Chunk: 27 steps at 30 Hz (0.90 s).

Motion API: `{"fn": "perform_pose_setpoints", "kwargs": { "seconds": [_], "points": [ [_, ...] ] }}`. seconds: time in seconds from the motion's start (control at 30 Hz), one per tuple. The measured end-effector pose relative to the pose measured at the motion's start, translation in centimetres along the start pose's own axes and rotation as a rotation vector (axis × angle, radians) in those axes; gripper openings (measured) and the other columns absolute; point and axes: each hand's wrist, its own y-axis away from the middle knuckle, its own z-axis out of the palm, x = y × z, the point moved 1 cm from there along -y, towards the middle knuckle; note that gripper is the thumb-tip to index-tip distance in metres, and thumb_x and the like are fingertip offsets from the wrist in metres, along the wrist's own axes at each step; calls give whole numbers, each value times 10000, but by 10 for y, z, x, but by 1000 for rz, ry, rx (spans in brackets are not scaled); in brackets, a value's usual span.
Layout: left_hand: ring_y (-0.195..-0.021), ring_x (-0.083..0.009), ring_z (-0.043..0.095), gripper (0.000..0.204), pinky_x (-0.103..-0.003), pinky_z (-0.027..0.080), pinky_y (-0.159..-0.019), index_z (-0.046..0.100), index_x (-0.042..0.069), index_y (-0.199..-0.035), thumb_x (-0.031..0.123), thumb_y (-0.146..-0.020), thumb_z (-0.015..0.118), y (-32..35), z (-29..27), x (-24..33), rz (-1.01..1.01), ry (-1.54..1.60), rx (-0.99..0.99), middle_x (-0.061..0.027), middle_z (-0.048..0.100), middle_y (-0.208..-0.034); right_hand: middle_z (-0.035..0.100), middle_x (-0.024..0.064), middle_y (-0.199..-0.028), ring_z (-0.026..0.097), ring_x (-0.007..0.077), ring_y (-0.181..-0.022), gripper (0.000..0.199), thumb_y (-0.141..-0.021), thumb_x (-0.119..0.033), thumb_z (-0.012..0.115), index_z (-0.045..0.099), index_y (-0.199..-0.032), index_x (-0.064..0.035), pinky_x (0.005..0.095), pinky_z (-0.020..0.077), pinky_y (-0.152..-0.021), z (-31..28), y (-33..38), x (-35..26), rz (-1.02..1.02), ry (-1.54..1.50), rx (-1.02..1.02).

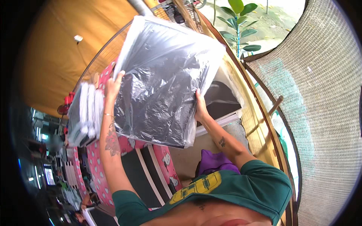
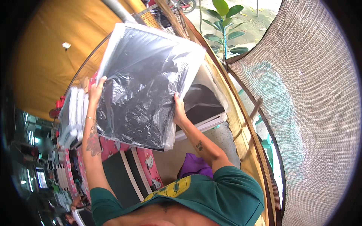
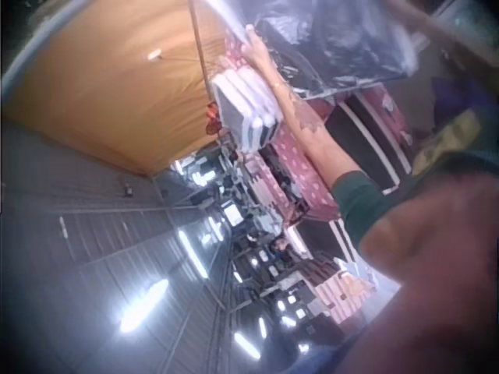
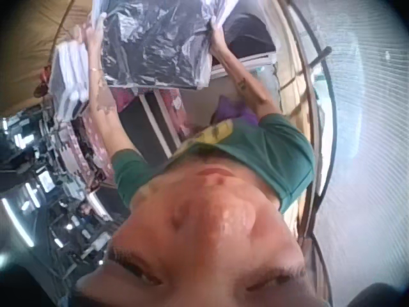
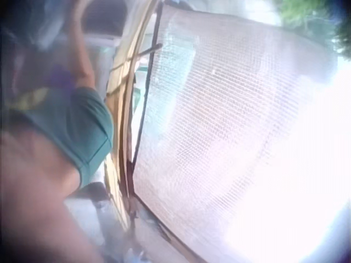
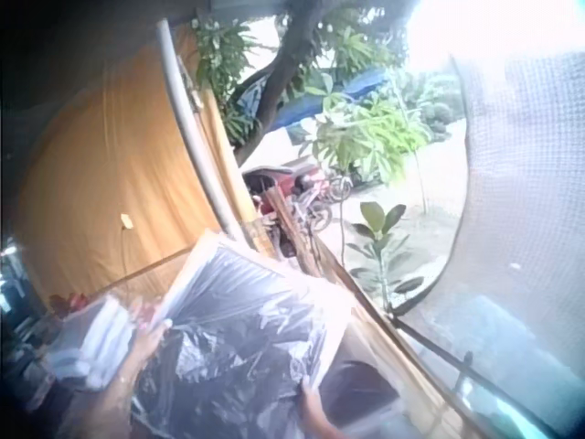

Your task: The person places black rectangular panels into plastic bags by hand and stacks the packaged panels on a table.

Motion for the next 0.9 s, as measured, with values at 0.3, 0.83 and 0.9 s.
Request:
{"fn": "perform_pose_setpoints", "kwargs": {
  "seconds": [0.3, 0.83, 0.9],
  "points": [
    [-876, -376, 619, 690, -443, 449, -745, 670, 35, -923, 676, -741, 493, -29, 54, 48, 228, -34, -177, -242, 641, -836, 530, 82, -1215, 526, 242, -1103, 673, -864, -576, 467, 328, -1340, -121, 464, 423, -939, -38, 26, 37, -132, -79, 118],
    [-980, -361, 600, 594, -444, 443, -849, 674, 121, -995, 638, -760, 499, -81, 174, 90, 324, -129, -457, -171, 663, -935, 116, 205, -1471, 64, 362, -1370, 890, -809, -692, 389, 226, -1409, -55, 512, 10, -1074, -122, 9, 77, -154, 1173, 453],
    [-976, -351, 603, 596, -444, 445, -846, 673, 119, -993, 640, -760, 502, -85, 189, 87, 337, -110, -443, -170, 664, -929, 151, 218, -1448, 82, 373, -1352, 933, -789, -724, 382, 212, -1403, -43, 513, 47, -1064, -123, 7, 78, -90, 1225, 511]
  ]
}}
